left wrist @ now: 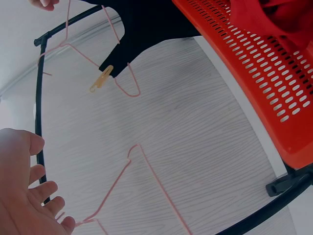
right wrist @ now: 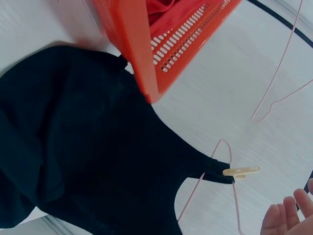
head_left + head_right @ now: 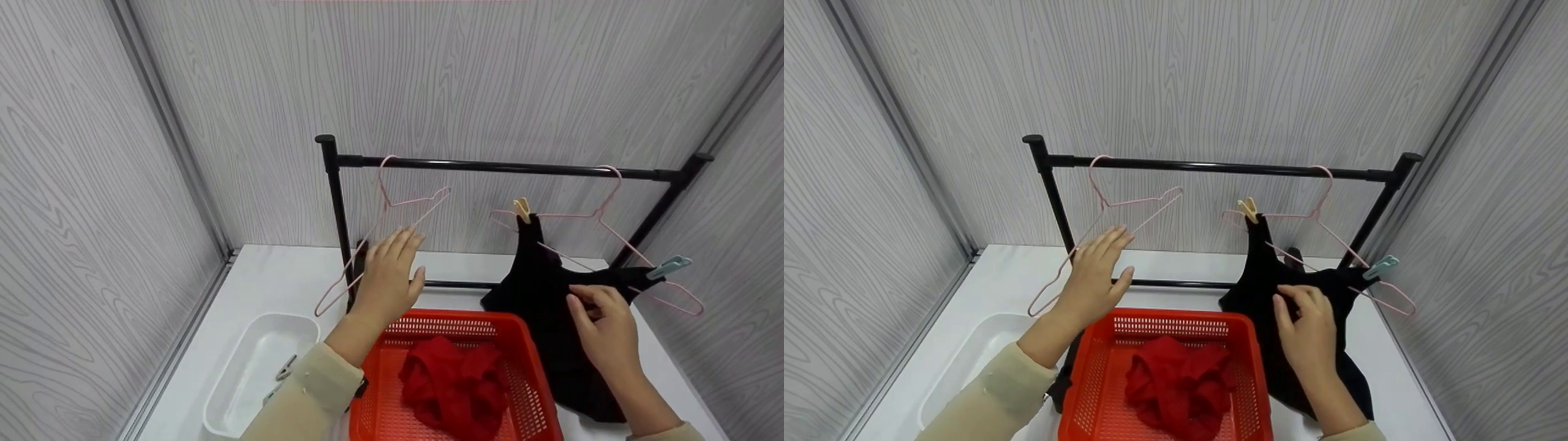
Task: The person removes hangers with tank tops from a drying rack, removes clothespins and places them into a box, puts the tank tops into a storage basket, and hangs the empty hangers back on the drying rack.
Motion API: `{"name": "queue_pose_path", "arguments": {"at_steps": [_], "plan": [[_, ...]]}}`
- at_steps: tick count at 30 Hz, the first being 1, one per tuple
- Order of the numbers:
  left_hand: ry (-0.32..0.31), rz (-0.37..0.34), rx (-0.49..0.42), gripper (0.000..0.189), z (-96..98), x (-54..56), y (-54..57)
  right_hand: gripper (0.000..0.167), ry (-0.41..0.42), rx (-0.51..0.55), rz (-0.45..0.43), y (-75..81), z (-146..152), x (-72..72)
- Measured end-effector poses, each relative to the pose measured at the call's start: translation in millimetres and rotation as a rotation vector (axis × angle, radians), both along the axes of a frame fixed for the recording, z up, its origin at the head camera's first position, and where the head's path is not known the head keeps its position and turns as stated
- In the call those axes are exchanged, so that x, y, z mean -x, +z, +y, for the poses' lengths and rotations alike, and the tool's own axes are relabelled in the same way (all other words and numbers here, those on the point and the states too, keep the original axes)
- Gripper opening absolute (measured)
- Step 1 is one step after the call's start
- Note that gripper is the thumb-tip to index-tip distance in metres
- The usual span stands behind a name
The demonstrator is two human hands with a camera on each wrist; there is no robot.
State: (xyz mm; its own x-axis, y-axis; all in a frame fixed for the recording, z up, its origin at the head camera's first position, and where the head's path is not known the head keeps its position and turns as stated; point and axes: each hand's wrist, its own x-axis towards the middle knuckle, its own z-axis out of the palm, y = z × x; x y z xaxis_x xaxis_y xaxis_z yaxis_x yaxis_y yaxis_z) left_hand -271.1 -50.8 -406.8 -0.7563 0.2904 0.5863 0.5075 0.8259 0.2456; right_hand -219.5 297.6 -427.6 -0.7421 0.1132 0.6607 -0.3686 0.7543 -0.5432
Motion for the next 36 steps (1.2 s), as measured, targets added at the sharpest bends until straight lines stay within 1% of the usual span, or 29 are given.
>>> {"name": "queue_pose_path", "arguments": {"at_steps": [5,8,11,15,18,22,25,27,30,32,34,36], "plan": [[0.003,-0.056,0.012,0.053,9.5,3.6,-8.6,0.017,-0.076,-0.006,-0.003,1.0,12,2.0],[-0.002,-0.092,-0.006,0.054,16.5,4.7,-13.2,0.019,-0.105,0.009,-0.003,0.5,20,5.3],[-0.02,-0.109,-0.035,0.054,26.5,5.5,-16.6,0.02,-0.133,0.037,0.001,0.7,29,8.8],[-0.041,-0.113,-0.047,0.053,40.0,6.8,-20.4,0.022,-0.184,0.076,0.003,0.3,40,13.3],[-0.044,-0.118,-0.043,0.055,46.9,9.6,-24.6,0.022,-0.22,0.109,0.019,-2.2,47,18.0],[-0.041,-0.112,-0.04,0.058,52.2,13.6,-30.7,0.023,-0.254,0.144,0.057,-5.0,55,22.8],[-0.042,-0.122,-0.046,0.06,54.5,15.7,-34.8,0.024,-0.289,0.162,0.066,-6.4,62,24.4],[-0.047,-0.153,-0.039,0.061,55.6,16.3,-36.9,0.026,-0.332,0.18,0.056,-7.0,67,24.5],[-0.064,-0.224,-0.016,0.065,56.6,16.3,-38.9,0.028,-0.41,0.213,0.049,-6.9,74,25.7],[-0.077,-0.264,-0.01,0.067,57.5,16.3,-39.7,0.032,-0.457,0.238,0.027,-6.1,80,26.6],[-0.086,-0.282,-0.012,0.067,58.5,16.8,-40.3,0.035,-0.481,0.254,0.011,-4.8,85,28.5],[-0.087,-0.287,-0.023,0.068,59.9,17.5,-40.6,0.038,-0.488,0.254,-0.011,-3.3,90,30.9]]}}
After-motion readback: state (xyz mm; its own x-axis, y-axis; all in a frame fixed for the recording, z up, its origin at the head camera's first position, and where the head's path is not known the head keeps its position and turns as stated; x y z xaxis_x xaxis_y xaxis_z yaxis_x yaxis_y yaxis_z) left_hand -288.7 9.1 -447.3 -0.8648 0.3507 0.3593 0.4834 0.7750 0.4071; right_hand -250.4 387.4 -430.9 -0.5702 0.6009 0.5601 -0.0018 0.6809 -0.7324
